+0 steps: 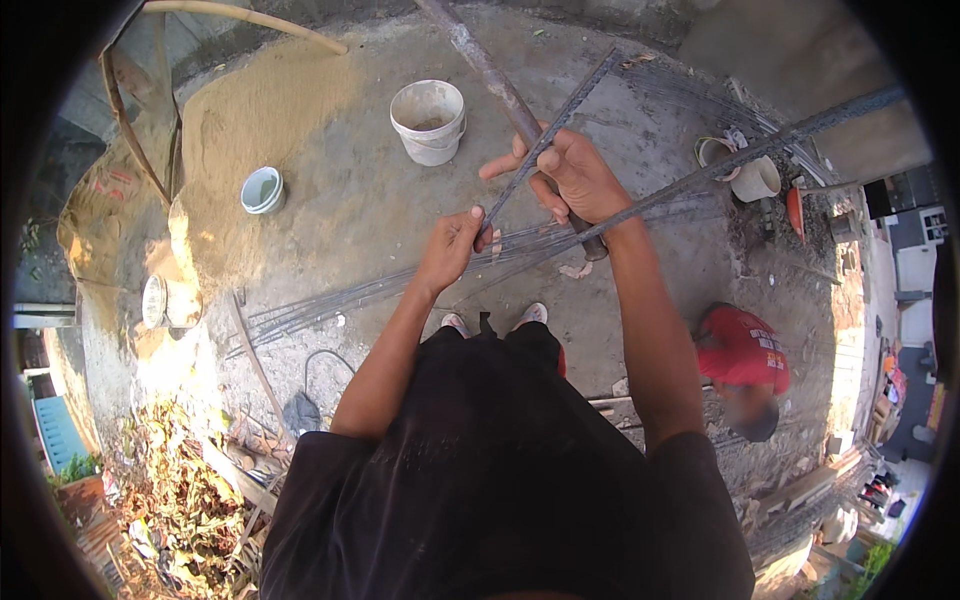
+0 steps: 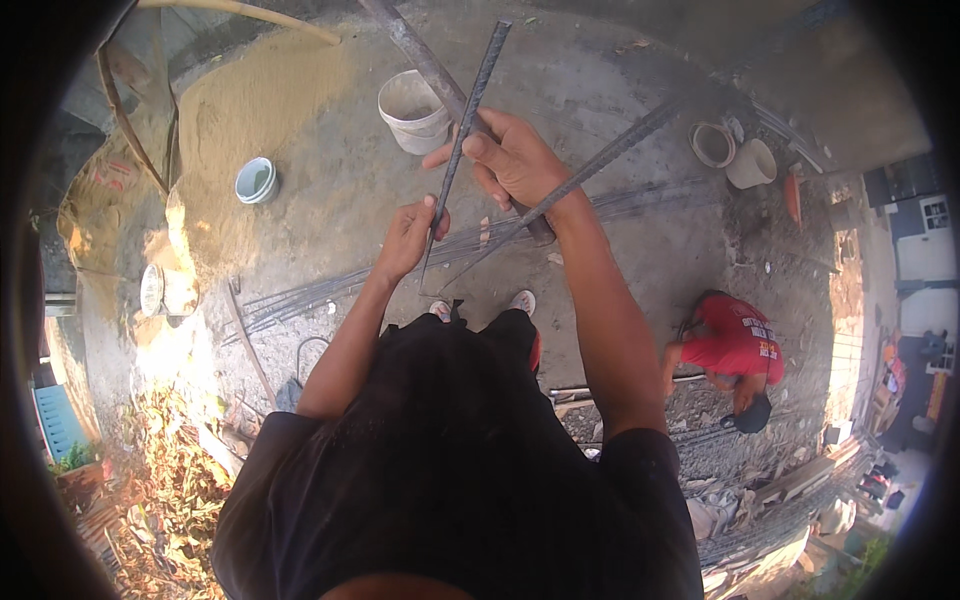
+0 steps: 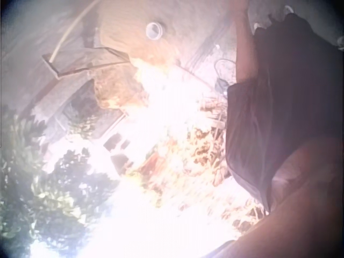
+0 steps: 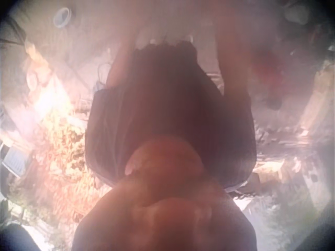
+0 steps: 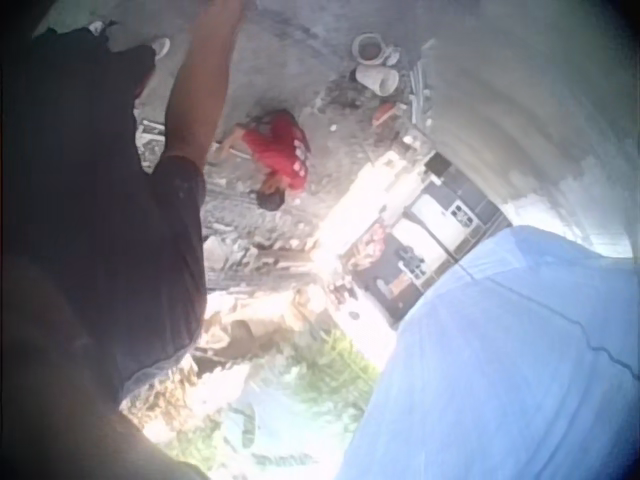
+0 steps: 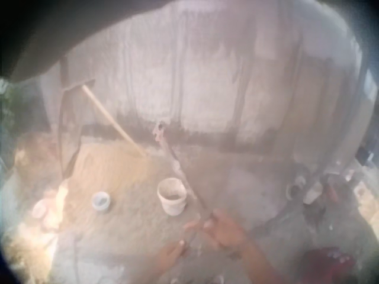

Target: The person uses a hammer to strike and break long steel rods on a concrete floor. They repeatedly pick up rods, position them, and strike them to create shorter pieces, which are then placed on the ground.

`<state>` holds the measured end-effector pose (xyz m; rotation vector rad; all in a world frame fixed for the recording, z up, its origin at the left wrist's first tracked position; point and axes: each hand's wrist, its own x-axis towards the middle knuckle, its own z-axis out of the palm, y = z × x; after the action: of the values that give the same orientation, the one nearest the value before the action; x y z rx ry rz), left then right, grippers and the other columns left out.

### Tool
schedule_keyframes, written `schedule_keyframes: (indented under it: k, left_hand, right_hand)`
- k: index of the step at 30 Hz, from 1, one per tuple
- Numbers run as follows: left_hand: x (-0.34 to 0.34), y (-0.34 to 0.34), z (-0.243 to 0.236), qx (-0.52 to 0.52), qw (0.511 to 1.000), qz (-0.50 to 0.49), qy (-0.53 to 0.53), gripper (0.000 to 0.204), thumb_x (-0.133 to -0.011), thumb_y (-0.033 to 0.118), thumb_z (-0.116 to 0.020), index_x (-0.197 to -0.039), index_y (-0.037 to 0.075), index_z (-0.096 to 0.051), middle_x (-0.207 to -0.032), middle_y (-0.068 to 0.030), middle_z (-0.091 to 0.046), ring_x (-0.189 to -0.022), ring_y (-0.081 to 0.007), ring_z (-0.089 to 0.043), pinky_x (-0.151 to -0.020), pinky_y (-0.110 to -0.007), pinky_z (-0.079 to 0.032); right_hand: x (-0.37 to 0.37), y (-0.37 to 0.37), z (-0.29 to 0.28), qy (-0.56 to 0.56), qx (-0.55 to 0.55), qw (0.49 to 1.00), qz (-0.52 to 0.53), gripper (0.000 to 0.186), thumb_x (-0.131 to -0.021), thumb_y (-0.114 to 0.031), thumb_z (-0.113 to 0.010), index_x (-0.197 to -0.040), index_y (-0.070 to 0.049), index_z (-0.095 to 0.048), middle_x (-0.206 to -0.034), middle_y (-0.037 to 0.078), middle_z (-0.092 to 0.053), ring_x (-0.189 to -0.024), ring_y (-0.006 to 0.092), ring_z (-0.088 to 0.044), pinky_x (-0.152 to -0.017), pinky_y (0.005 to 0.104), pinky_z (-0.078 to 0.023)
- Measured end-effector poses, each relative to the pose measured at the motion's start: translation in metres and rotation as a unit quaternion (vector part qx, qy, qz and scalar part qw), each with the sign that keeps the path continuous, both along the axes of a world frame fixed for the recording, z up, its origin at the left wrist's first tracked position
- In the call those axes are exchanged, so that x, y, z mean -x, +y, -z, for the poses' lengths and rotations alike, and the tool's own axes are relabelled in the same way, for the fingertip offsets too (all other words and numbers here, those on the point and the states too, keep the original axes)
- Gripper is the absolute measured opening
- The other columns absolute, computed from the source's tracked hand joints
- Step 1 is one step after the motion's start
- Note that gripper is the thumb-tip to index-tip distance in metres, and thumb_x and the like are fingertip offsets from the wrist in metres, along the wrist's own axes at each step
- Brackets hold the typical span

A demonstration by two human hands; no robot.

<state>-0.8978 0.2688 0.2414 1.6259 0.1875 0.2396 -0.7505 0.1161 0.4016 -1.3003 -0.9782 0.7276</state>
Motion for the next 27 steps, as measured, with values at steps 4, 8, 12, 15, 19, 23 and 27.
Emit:
schedule_keyframes:
  k: [4,8,12,15,19,23,27]
  left_hand:
    - [0.005,-0.009,0.001,0.002,0.999,-0.049,0.011,0.066,-0.109,0.054,-0.036,-0.076,0.002,-0.060,-0.065,0.0000,-0.050,-0.062,-0.0104,-0.046,-0.058,-0.029,-0.037]
    - [0.007,-0.017,-0.012,-0.002,0.997,-0.053,-0.047,0.066,-0.109,0.055,-0.035,-0.073,0.003,-0.055,-0.066,0.0006,-0.046,-0.063,-0.0105,-0.042,-0.059,-0.030,-0.034]
    - [-0.013,-0.018,0.005,-0.020,0.998,-0.028,-0.045,0.063,-0.109,0.054,-0.037,-0.072,0.004,-0.050,-0.066,0.0017,-0.044,-0.065,-0.0111,-0.040,-0.061,-0.030,-0.033]
    - [-0.028,-0.025,0.010,0.015,0.998,-0.037,-0.049,0.061,-0.109,0.052,-0.040,-0.071,0.005,-0.047,-0.066,0.0025,-0.043,-0.064,-0.0104,-0.039,-0.059,-0.029,-0.032]
    - [-0.050,-0.043,0.016,0.014,0.997,-0.054,-0.056,0.062,-0.108,0.057,-0.035,-0.070,0.009,-0.042,-0.064,0.0032,-0.035,-0.058,-0.0092,-0.034,-0.053,-0.027,-0.030]
    - [-0.061,-0.059,0.018,0.023,0.994,-0.084,-0.062,0.062,-0.108,0.057,-0.037,-0.068,0.009,-0.041,-0.063,0.0032,-0.034,-0.056,-0.0093,-0.033,-0.051,-0.027,-0.028]
    - [-0.073,-0.074,0.001,0.034,0.985,-0.153,-0.073,0.063,-0.108,0.057,-0.038,-0.065,0.010,-0.041,-0.063,0.0034,-0.033,-0.054,-0.0089,-0.030,-0.048,-0.027,-0.026]
  right_hand:
    - [-0.041,-0.033,-0.009,-0.093,0.134,0.983,0.077,0.074,-0.094,-0.066,-0.060,-0.122,0.002,-0.061,-0.100,0.011,-0.076,-0.044,0.0041,-0.045,-0.038,0.0210,-0.038]
    - [-0.063,-0.059,-0.007,-0.060,0.189,0.962,0.186,0.060,-0.100,-0.056,-0.056,-0.117,0.002,-0.059,-0.113,0.012,-0.075,-0.044,0.0029,-0.043,-0.037,0.0194,-0.038]
    - [-0.066,-0.103,0.038,0.016,0.182,0.947,0.263,0.062,-0.101,-0.057,-0.054,-0.116,0.003,-0.060,-0.113,0.014,-0.075,-0.047,0.0050,-0.044,-0.040,0.0221,-0.040]
    - [-0.050,-0.128,0.069,0.126,0.140,0.942,0.278,0.057,-0.102,-0.056,-0.053,-0.110,0.001,-0.059,-0.117,0.016,-0.073,-0.048,0.0050,-0.043,-0.040,0.0215,-0.040]
    - [-0.021,-0.128,0.089,0.191,0.035,0.935,0.298,0.056,-0.100,-0.055,-0.058,-0.106,0.000,-0.058,-0.117,0.017,-0.073,-0.048,0.0048,-0.042,-0.040,0.0223,-0.040]
    - [-0.020,-0.115,0.073,0.142,0.031,0.935,0.325,0.052,-0.095,-0.048,-0.069,-0.109,0.001,-0.060,-0.088,0.010,-0.073,-0.046,0.0046,-0.042,-0.040,0.0233,-0.040]
    - [-0.042,-0.116,0.071,0.102,0.076,0.943,0.309,0.047,-0.093,-0.041,-0.074,-0.113,0.000,-0.065,-0.061,0.000,-0.059,-0.044,0.0052,-0.045,-0.040,0.0249,-0.040]
